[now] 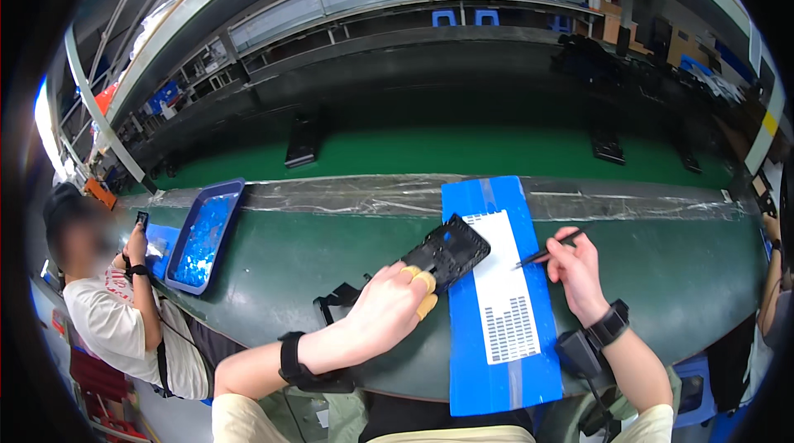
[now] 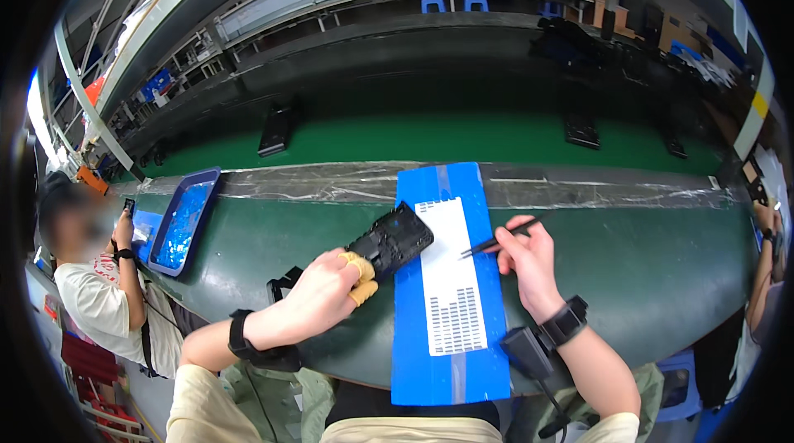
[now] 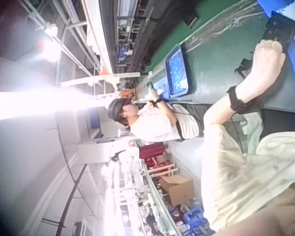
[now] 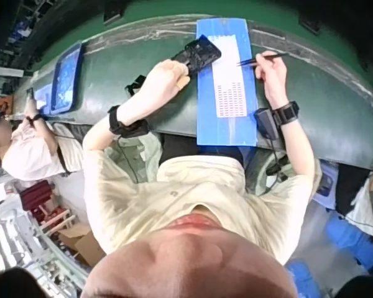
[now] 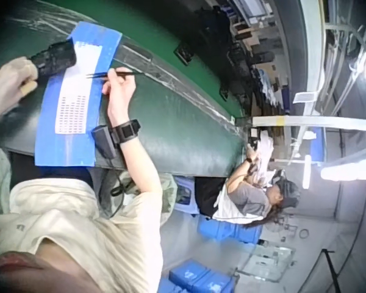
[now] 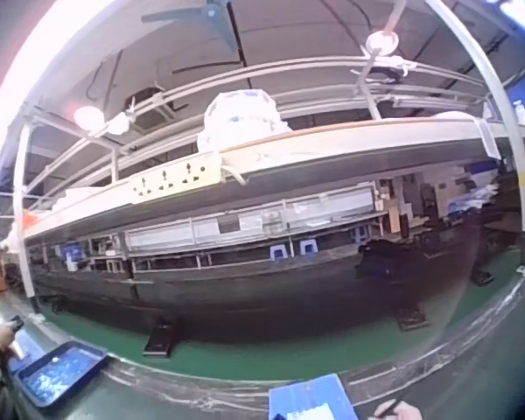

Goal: Assembling and inspecting internal components of an electronic device, possibly a laptop or server part.

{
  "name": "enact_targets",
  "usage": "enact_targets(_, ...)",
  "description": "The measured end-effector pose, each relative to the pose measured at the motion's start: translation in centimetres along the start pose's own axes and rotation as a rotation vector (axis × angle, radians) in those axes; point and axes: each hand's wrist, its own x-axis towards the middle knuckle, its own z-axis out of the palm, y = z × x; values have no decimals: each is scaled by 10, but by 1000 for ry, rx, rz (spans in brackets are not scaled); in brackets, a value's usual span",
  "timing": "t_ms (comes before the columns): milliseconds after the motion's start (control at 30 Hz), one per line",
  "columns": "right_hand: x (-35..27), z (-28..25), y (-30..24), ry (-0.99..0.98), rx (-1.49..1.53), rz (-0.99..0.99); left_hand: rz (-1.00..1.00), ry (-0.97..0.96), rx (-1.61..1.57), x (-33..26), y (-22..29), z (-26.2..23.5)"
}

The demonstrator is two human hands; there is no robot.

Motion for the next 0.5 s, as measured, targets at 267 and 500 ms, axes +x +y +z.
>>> enact_targets(267, -31, 16, 7, -89, -2, 32, -85, 6, -24, -26, 8, 23)
enact_targets(500, -30, 16, 9, -47, -16, -22, -96, 187, 314, -37, 21, 44)
